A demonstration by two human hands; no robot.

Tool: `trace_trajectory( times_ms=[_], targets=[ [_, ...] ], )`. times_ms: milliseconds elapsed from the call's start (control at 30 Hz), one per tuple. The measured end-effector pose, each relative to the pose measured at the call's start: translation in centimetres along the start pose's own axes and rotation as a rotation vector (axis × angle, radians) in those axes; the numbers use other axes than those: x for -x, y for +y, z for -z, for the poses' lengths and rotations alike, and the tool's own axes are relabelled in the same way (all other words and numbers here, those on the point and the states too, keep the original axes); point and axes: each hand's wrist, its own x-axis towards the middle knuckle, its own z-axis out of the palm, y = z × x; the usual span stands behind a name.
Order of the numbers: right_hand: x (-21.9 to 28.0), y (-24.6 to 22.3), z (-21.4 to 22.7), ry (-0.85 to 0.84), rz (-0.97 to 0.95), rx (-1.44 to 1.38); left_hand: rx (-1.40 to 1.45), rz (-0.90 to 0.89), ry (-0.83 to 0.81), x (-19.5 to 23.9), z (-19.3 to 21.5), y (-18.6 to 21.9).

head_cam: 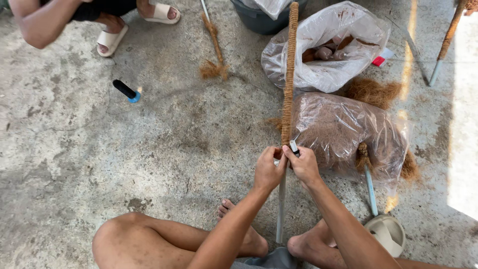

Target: The person sits on the floor and wraps a long bundle of brown fibrous material around a white PVC pipe using a small cylindrical tool to secure the wrapping. The person repeatedly pulls the fibers, wraps them around the pipe, and uses the tool to tighten the bundle along the length of the pipe.

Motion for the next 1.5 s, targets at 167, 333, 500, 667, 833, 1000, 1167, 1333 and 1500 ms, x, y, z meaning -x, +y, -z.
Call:
trace_trajectory(
  times_ms=[167,333,500,667,833,1000,1167,1333,1500],
  targets=[
    [0.6,-0.8,1.5,-0.012,0.063,-0.073,-0.209,-0.484,-0.147,-1.3,5.4,1.5],
    [2.4,-2.1,0.3,-0.190,0.030,-0.197,0.176,0.092,-0.283,-6.0,8.5,3.1],
    [4.3,-4.0,-2.1,-0.317,0.139,-0.162,0.555,0.006,-0.410,-9.7,11.4,4.7],
    [5.5,-6.9,-3.1,-0.341,0.173,-0.093,0.592,0.009,-0.379,-10.0,14.2,7.2],
    [5.9,-10.5,-2.5,-0.301,0.325,0.136,0.604,-0.108,-0.234,-11.4,15.3,11.5],
    [4.1,-17.6,0.3,-0.069,0.438,0.358,0.448,-0.238,-0.060,-13.6,18.2,14.9],
    [2.5,-25.8,7.1,0.175,0.590,0.518,0.588,-0.196,-0.099,-14.2,15.8,13.7],
    [4.4,-29.5,13.5,0.302,0.691,0.524,0.448,-0.262,-0.109,-14.8,13.1,11.8],
    [5.4,-29.1,14.5,0.274,0.647,0.340,0.374,-0.084,-0.134,-15.6,11.2,12.4]
  ],
)
